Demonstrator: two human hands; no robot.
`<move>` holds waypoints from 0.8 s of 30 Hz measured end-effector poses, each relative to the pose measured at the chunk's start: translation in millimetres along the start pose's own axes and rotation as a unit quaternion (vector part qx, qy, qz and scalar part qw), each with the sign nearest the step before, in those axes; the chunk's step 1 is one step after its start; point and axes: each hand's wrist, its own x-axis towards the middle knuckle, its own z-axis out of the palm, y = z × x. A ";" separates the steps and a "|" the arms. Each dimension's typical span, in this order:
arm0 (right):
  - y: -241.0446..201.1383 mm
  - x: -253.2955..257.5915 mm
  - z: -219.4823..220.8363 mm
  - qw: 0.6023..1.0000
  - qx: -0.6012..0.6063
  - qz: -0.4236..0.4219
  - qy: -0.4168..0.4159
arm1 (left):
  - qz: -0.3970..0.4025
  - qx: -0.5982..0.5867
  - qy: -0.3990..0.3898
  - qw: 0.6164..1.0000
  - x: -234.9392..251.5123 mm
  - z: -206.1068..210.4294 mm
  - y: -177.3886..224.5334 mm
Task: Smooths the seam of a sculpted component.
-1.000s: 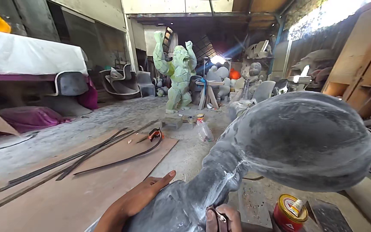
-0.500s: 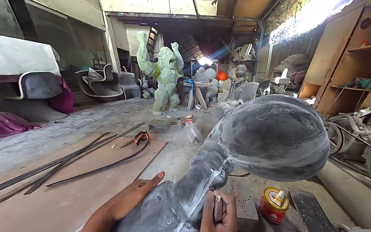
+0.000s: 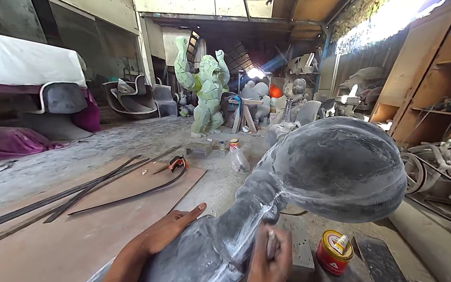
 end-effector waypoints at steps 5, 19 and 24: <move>14.3 9.0 -4.2 0.999 0.008 -0.032 -0.042 | -0.004 0.001 0.001 1.000 0.2 -3.4 -2.7; 20.3 -12.9 -17.7 0.991 0.023 -0.065 -0.113 | -0.006 -0.008 -0.001 1.000 -1.5 -6.4 -7.0; 19.5 -3.6 -11.2 0.995 0.016 -0.067 -0.073 | -0.010 0.004 -0.010 1.000 -2.6 -3.8 -6.8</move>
